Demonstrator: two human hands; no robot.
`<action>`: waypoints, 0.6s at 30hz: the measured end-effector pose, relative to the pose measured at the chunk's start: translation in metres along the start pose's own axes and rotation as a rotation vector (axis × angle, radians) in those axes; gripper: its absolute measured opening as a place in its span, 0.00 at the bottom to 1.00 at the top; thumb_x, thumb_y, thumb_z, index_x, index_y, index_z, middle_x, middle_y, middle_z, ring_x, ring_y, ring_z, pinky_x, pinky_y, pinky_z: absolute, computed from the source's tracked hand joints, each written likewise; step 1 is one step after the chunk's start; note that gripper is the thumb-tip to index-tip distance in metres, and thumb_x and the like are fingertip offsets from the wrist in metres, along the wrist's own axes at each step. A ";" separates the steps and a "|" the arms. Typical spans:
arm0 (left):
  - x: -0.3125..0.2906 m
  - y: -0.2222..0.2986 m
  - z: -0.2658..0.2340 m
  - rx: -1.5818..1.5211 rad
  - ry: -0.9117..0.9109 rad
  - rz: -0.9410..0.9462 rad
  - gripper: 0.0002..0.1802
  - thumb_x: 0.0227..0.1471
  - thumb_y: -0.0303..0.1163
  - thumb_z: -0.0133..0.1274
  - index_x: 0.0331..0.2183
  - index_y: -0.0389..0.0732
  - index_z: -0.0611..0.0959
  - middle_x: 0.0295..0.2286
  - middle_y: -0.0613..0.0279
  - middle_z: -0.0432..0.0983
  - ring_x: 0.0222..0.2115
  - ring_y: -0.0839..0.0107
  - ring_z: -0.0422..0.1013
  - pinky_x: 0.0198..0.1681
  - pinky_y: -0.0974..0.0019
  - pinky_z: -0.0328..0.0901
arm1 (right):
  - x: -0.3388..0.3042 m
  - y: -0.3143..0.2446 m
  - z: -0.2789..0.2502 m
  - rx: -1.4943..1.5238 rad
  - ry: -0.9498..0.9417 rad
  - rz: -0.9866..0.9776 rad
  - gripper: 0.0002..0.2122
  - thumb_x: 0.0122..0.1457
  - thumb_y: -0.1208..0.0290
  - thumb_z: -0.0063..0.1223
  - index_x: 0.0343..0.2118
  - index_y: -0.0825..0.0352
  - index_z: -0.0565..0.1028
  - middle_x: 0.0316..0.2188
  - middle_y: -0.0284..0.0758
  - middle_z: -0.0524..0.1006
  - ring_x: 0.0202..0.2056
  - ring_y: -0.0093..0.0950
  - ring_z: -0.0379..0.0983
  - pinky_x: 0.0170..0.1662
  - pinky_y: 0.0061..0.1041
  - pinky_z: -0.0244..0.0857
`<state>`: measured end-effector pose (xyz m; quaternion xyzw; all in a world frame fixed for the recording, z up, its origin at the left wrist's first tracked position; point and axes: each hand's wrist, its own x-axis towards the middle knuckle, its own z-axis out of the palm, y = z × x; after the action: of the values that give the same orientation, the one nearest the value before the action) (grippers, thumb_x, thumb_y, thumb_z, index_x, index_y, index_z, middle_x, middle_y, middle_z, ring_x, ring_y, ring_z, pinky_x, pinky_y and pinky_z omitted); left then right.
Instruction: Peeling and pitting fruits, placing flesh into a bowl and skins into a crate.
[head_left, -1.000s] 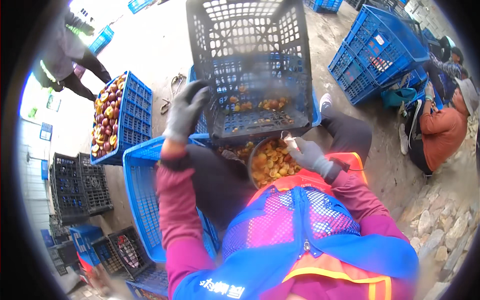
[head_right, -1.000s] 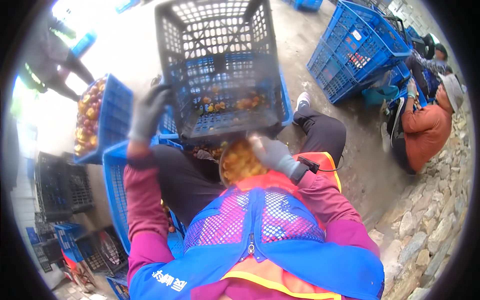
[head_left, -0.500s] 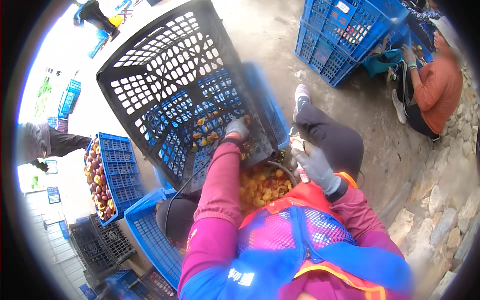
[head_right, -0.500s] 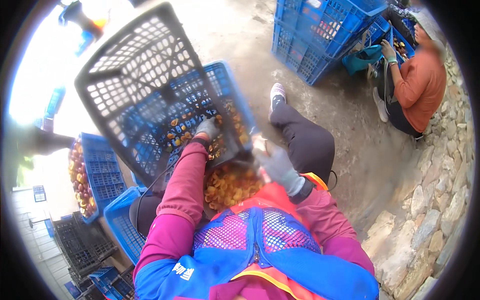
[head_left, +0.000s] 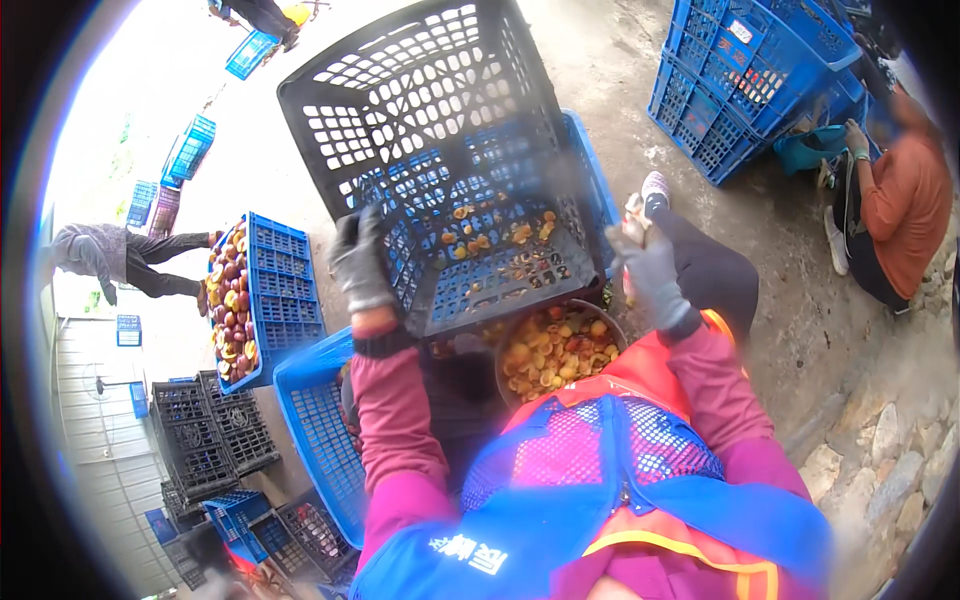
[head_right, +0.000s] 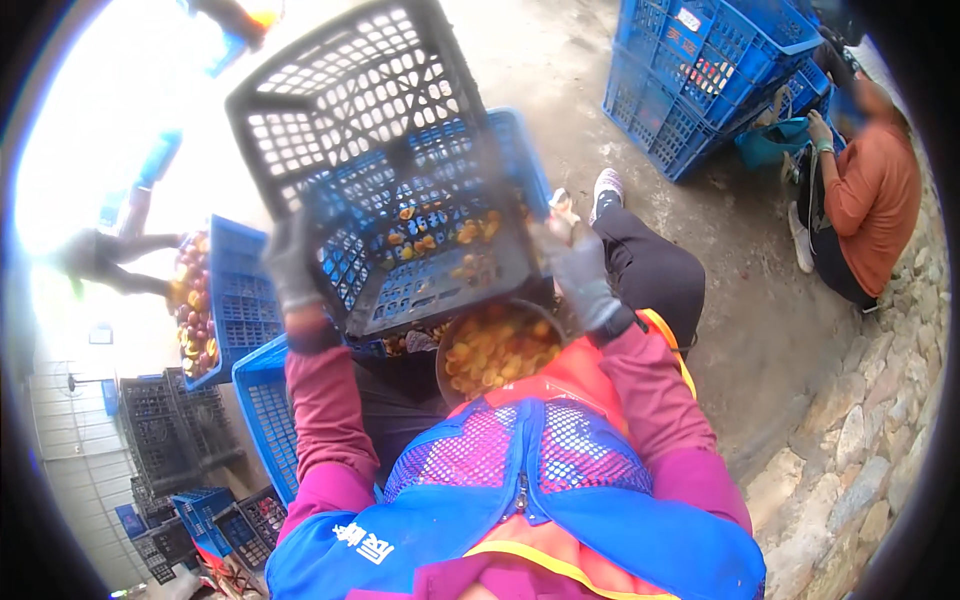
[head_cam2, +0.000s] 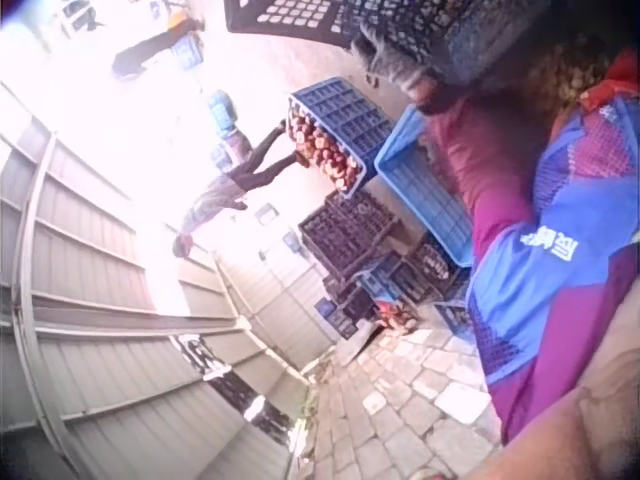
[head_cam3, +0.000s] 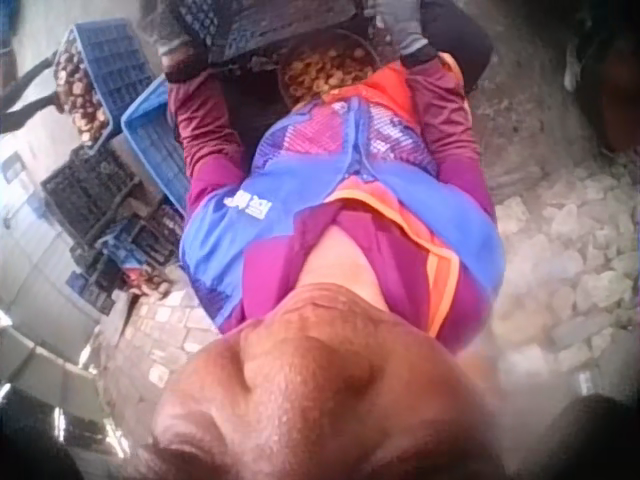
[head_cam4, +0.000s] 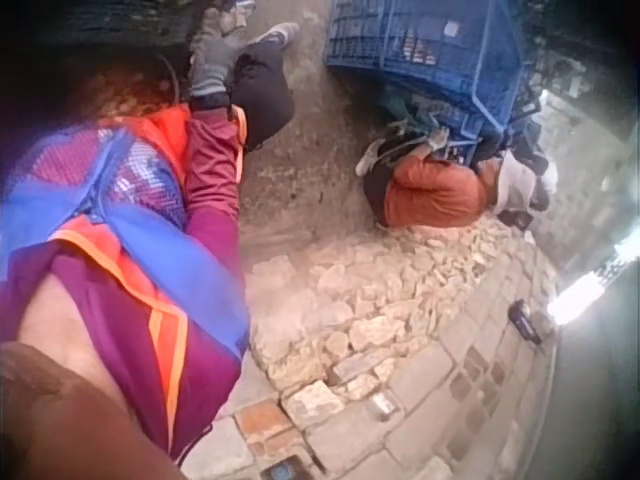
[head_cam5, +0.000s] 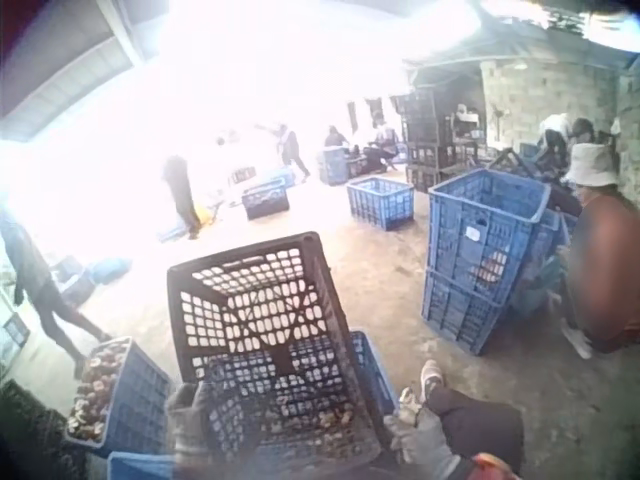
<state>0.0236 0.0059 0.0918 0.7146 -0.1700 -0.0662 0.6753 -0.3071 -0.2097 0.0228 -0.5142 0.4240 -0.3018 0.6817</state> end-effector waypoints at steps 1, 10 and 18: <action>0.004 0.005 -0.025 0.081 0.098 0.101 0.14 0.55 0.36 0.68 0.36 0.36 0.85 0.30 0.69 0.79 0.27 0.79 0.70 0.30 0.71 0.67 | 0.014 0.001 0.008 -0.125 0.018 -0.101 0.14 0.60 0.65 0.65 0.41 0.69 0.77 0.28 0.30 0.78 0.24 0.19 0.74 0.27 0.22 0.68; 0.093 -0.005 -0.091 0.545 -0.223 -0.076 0.23 0.50 0.43 0.67 0.42 0.35 0.86 0.31 0.57 0.84 0.30 0.71 0.78 0.35 0.65 0.72 | 0.046 -0.046 0.068 -0.713 -0.023 -0.214 0.25 0.55 0.47 0.64 0.43 0.67 0.81 0.33 0.43 0.84 0.37 0.36 0.82 0.43 0.34 0.73; 0.065 0.149 -0.001 0.966 -0.338 0.437 0.15 0.48 0.27 0.63 0.41 0.35 0.87 0.28 0.59 0.84 0.26 0.71 0.77 0.32 0.64 0.71 | 0.067 -0.048 0.016 -0.643 0.109 -0.237 0.24 0.55 0.45 0.60 0.34 0.68 0.83 0.29 0.46 0.83 0.34 0.41 0.83 0.40 0.37 0.72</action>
<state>0.0613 -0.0191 0.2480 0.8706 -0.4311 0.0471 0.2324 -0.2609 -0.2735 0.0529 -0.7316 0.4706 -0.2567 0.4213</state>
